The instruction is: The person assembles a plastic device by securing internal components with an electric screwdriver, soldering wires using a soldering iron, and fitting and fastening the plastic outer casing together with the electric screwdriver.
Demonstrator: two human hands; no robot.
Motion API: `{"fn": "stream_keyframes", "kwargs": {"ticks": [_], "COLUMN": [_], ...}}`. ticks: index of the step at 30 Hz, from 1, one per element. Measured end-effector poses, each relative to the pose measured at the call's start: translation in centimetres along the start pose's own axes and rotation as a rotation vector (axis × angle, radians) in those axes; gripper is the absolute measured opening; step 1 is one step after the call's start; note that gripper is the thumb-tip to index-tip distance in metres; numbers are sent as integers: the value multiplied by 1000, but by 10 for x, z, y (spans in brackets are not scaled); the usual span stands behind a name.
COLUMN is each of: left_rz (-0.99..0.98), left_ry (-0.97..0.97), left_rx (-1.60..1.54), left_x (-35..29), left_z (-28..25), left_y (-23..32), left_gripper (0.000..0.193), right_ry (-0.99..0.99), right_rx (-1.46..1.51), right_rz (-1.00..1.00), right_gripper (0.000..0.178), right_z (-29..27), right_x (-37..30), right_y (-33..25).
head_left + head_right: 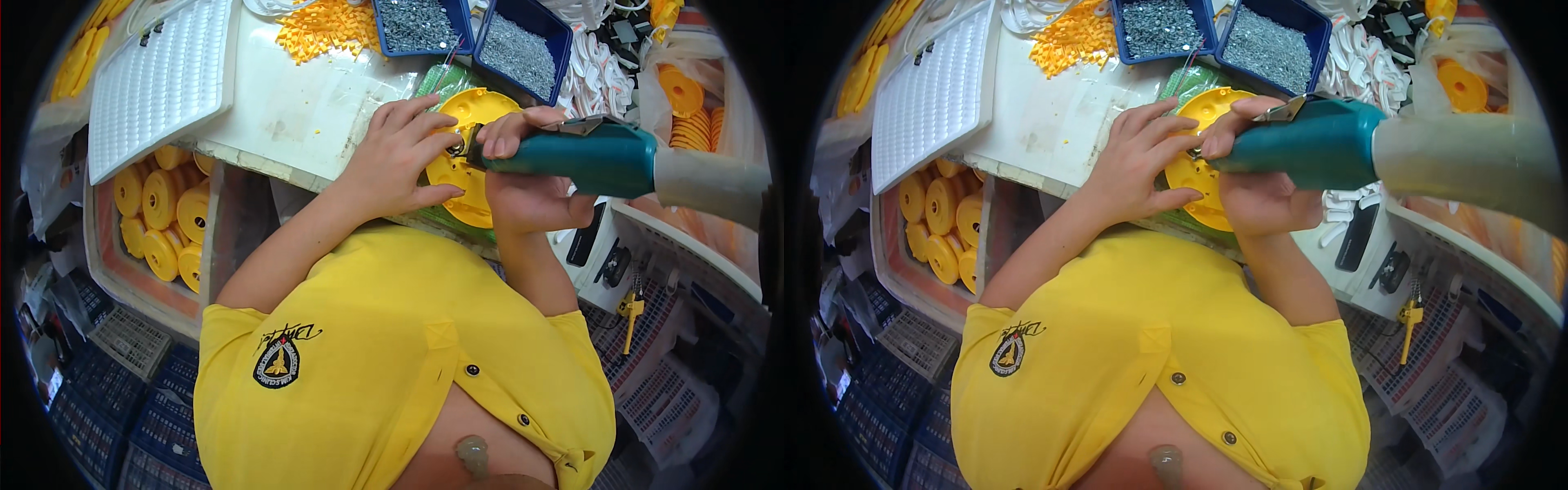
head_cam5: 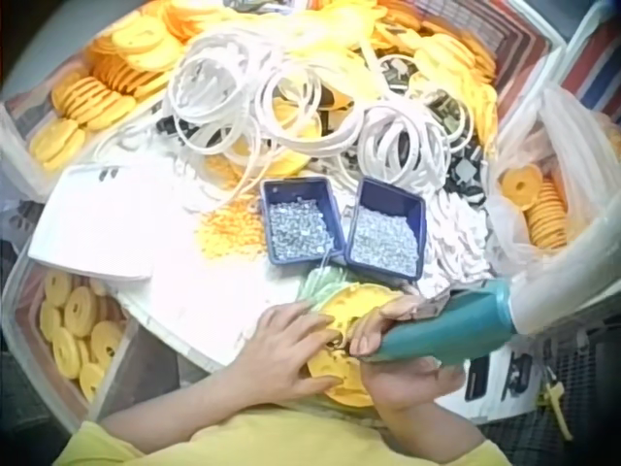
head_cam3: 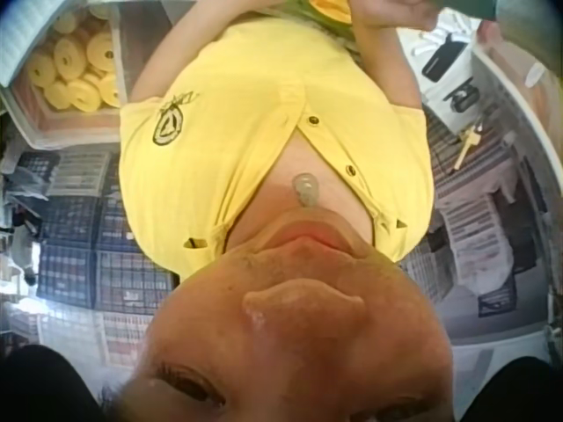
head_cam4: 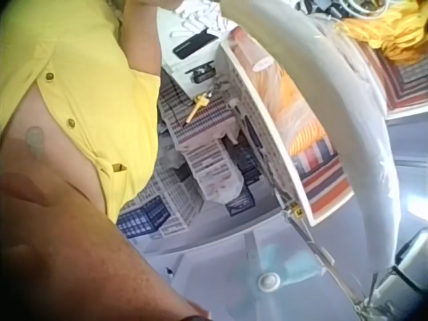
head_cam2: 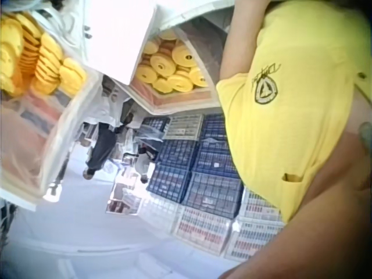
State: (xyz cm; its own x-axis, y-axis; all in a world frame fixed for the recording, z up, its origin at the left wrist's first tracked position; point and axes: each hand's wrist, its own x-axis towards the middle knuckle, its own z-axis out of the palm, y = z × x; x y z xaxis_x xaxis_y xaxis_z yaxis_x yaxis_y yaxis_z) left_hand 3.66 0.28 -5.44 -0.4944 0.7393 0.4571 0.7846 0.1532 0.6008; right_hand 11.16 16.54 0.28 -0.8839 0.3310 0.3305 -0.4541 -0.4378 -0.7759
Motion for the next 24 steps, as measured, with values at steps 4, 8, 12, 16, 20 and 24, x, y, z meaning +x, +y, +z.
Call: {"fn": "stream_keyframes", "kwargs": {"ticks": [4, 8, 12, 16, 20, 24], "left_rz": [5, 0, -3, -21, -52, -212], "left_ry": [11, 1, -7, -8, 73, 208], "left_rx": [-7, -9, -2, 3, -37, -202], "left_x": [0, 0, 1, 3, 5, 19], "left_z": [1, 0, -2, -3, -11, -30], "left_y": [-1, 0, 1, 4, 0, -15], "left_gripper": [55, 55, 55, 55, 50, 29], "right_ry": [48, 18, -12, -17, 63, -31], "right_rx": [-8, -8, -15, -53, -112, -18], "right_rz": [55, 75, 65, 48, -59, -103], "right_gripper": [85, 85, 88, 92, 93, 93], "right_z": [-2, -2, -3, -1, -2, -10], "right_x": [-9, -10, -9, -1, 20, 37], "right_y": [3, 4, 6, -2, -34, -73]}}
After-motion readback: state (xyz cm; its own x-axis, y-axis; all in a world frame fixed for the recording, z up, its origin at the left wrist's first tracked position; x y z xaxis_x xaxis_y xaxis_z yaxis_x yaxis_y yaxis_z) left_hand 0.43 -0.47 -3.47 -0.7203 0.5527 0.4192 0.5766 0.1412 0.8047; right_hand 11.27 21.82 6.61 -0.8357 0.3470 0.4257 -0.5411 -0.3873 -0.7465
